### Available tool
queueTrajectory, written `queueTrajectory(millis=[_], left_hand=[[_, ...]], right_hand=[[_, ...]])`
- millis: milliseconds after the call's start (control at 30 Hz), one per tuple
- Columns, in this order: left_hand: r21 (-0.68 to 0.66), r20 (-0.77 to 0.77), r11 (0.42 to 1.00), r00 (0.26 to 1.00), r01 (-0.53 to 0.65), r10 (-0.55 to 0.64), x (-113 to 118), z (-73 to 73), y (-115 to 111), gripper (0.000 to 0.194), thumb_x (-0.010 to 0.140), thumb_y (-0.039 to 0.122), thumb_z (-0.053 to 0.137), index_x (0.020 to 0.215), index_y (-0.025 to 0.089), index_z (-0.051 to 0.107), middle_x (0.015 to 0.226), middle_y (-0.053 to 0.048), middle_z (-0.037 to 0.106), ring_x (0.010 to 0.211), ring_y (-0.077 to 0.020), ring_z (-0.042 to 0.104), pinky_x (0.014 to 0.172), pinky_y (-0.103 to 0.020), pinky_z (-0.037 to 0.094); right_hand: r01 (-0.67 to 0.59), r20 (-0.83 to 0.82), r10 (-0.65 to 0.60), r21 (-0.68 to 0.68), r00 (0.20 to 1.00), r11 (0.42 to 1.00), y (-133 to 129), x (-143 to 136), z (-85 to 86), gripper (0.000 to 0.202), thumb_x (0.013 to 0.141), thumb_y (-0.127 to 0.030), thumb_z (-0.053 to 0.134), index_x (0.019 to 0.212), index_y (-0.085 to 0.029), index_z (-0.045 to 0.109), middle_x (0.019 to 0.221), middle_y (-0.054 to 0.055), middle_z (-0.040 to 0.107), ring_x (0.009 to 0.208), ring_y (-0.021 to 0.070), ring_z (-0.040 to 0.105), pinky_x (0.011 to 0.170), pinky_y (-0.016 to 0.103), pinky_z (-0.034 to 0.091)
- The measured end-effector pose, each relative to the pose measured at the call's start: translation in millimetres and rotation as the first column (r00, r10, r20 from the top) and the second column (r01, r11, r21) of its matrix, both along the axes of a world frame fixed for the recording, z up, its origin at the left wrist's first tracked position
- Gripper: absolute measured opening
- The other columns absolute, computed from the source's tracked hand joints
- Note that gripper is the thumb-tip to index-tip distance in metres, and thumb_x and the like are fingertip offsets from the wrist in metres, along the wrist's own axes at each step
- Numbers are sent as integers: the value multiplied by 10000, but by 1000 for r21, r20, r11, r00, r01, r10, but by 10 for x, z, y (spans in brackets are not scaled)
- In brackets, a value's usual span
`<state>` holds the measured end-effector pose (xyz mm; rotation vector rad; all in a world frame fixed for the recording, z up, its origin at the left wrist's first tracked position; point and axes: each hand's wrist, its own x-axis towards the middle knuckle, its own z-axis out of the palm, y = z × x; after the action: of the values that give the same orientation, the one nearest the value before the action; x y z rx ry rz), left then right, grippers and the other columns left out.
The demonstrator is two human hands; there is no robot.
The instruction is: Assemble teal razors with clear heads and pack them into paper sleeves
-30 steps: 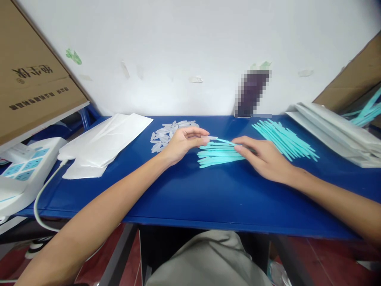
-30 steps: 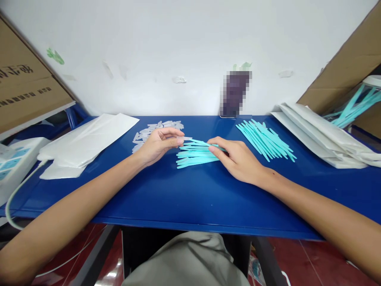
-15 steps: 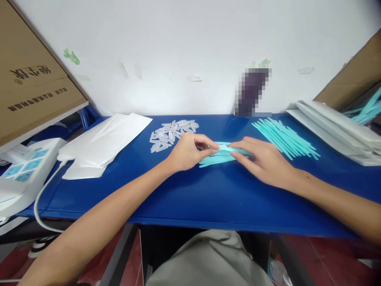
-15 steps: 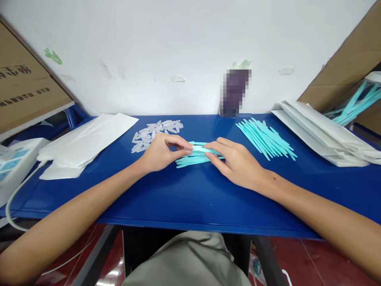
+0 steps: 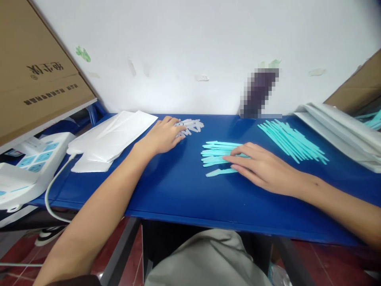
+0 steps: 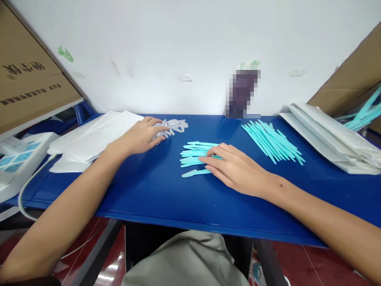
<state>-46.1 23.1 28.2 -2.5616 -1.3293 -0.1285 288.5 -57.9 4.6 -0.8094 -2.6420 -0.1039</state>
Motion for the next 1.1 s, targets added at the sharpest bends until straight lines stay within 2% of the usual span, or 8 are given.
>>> queueTrajectory(millis=[133, 267, 333, 433, 600, 800, 933, 1100], left_hand=[[-57, -22, 996, 997, -75, 74, -61, -75, 33, 429, 1082, 329, 432, 1436, 255, 661, 1469, -190, 566, 1347, -381, 512, 1050, -544, 483], [-32, -24, 995, 996, -89, 89, 32, -147, 40, 434, 1080, 333, 427, 1432, 224, 656, 1494, -202, 552, 1354, -402, 493, 1036, -567, 479], [-40, -29, 998, 999, -45, 44, 77, -147, 43, 395, 1061, 274, 442, 1323, 198, 728, 1456, -195, 588, 1341, -401, 506, 1028, -561, 484], [-66, -3, 993, 996, 93, -93, 127, -111, 40, 348, 1024, 189, 475, 1162, 201, 794, 1351, -147, 667, 1303, -350, 548, 1047, -513, 484], [-148, 144, 943, 950, 298, -278, 225, -87, 5, 258, 1016, 204, 550, 1083, 180, 797, 1219, -123, 724, 1214, -291, 596, 1112, -481, 439], [-304, 321, 894, 919, 330, -230, 284, -115, -43, 121, 968, 231, 658, 975, 201, 775, 1272, -114, 652, 1316, -303, 500, 1166, -509, 360], [-347, 318, 885, 927, 310, -200, 267, -111, -55, 97, 973, 251, 649, 971, 182, 718, 1182, -105, 651, 1246, -297, 529, 1143, -504, 358], [-208, 384, 938, 905, 276, -181, 277, -94, -55, 160, 1041, 286, 541, 974, 177, 638, 994, -55, 692, 937, -219, 623, 1121, -525, 337]], right_hand=[[56, 39, -57, 34, 998, 998, 58, 54, -50, 346, 1067, -293, 461, 1228, -218, 758, 1196, 145, 710, 1003, 286, 638, 831, 430, 516], [63, 27, -62, -8, 998, 998, 101, 87, -85, 329, 1066, -306, 476, 1181, -218, 771, 1137, 138, 721, 976, 280, 640, 826, 431, 517], [55, 14, -54, -36, 998, 998, 110, 88, -88, 313, 1063, -296, 488, 1152, -224, 779, 1105, 129, 729, 953, 274, 639, 813, 426, 512], [36, -4, -36, -56, 999, 998, 119, 77, -82, 286, 1060, -280, 502, 1120, -212, 773, 1078, 122, 736, 962, 269, 637, 825, 416, 510], [48, -13, -49, -63, 999, 997, 136, 55, -67, 273, 1075, -292, 475, 1074, -192, 729, 1058, 119, 748, 962, 273, 635, 847, 433, 499], [109, -69, -113, -68, 991, 992, 112, 50, -41, 263, 1086, -285, 424, 1066, -192, 670, 953, 100, 698, 872, 254, 613, 798, 410, 479], [149, -113, -165, -139, 980, 979, 96, 67, -53, 292, 1092, -267, 382, 1197, -177, 639, 988, 91, 639, 789, 214, 622, 726, 368, 499], [197, -115, -212, -133, 970, 971, 92, 86, -76, 429, 1085, -240, 358, 1469, -190, 542, 1038, 90, 601, 724, 193, 595, 664, 361, 501]])
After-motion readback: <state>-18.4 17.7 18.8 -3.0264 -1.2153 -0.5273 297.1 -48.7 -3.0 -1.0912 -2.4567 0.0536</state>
